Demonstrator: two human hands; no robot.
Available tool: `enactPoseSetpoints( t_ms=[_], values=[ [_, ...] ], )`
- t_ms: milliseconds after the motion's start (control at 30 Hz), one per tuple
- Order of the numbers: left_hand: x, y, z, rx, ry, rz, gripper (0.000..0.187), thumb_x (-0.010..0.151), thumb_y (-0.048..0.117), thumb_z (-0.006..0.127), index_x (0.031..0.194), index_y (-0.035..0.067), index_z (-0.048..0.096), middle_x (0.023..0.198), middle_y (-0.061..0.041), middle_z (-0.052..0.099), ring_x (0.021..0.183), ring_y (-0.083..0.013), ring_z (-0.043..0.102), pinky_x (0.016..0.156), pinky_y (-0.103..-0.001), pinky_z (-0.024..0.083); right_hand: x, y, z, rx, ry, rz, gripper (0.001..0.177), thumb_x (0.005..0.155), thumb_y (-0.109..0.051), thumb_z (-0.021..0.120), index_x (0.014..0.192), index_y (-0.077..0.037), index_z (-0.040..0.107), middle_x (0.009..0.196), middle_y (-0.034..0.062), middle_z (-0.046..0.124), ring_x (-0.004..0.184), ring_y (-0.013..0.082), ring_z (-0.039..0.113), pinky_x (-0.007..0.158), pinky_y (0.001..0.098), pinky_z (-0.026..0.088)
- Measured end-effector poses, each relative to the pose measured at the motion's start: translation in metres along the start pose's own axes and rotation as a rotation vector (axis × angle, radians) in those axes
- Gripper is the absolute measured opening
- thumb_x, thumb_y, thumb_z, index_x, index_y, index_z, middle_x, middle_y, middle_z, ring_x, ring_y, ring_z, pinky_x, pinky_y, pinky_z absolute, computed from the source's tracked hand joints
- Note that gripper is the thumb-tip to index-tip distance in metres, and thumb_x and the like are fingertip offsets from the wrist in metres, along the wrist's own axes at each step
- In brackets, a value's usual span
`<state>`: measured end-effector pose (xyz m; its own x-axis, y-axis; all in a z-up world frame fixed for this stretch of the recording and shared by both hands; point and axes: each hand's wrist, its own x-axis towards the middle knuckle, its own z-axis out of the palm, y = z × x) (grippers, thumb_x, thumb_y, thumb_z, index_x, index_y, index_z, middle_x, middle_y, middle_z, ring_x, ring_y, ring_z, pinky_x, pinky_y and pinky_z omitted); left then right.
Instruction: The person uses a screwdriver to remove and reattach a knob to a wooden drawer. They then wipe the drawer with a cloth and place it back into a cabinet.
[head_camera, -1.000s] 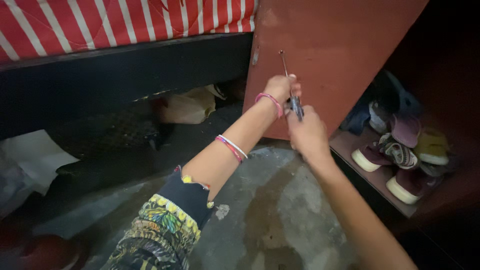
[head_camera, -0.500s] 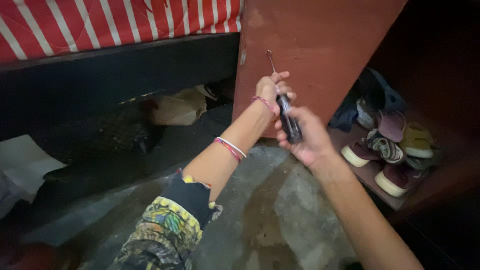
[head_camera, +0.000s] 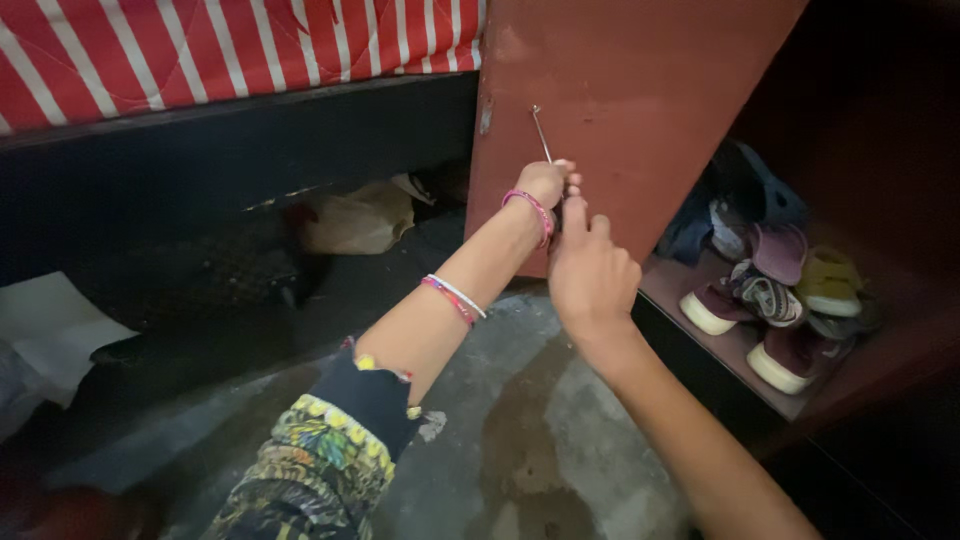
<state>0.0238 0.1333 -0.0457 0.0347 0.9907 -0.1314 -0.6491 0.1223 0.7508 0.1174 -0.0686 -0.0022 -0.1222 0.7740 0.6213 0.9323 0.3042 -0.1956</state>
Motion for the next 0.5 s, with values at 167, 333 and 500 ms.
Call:
enactPoseSetpoints(
  t_ms=[167, 333, 500],
  values=[
    [-0.004, -0.013, 0.003, 0.144, 0.138, 0.194, 0.019, 0.102, 0.016, 0.053, 0.104, 0.001, 0.065, 0.071, -0.005, 0.058, 0.054, -0.0143, 0.054, 0.049, -0.032, 0.048, 0.0, 0.02, 0.023, 0.276, 0.016, -0.016, 0.035, 0.1, -0.026, 0.057, 0.13, -0.011, 0.047, 0.091, 0.0198, 0.067, 0.074, 0.0455, 0.068, 0.061, 0.0586, 0.051],
    [-0.034, 0.008, -0.004, 0.37, 0.104, 0.131, 0.012, 0.099, 0.013, 0.06, 0.102, 0.004, 0.067, 0.078, -0.006, 0.07, 0.058, -0.012, 0.064, 0.048, -0.029, 0.052, 0.008, 0.041, 0.035, 1.414, -0.472, 0.547, 0.019, 0.107, -0.031, 0.042, 0.118, -0.017, 0.048, 0.081, 0.0133, 0.064, 0.052, 0.0239, 0.055, 0.041, 0.038, 0.037],
    [-0.026, 0.01, 0.003, 0.33, 0.094, 0.199, 0.016, 0.1, 0.013, 0.057, 0.097, 0.0, 0.066, 0.074, -0.01, 0.07, 0.054, -0.0147, 0.061, 0.048, -0.03, 0.053, 0.012, 0.053, 0.036, 1.778, -0.533, 0.672, 0.022, 0.109, -0.033, 0.039, 0.111, -0.014, 0.051, 0.083, 0.0114, 0.066, 0.049, 0.0155, 0.05, 0.039, 0.0286, 0.034]
  ],
)
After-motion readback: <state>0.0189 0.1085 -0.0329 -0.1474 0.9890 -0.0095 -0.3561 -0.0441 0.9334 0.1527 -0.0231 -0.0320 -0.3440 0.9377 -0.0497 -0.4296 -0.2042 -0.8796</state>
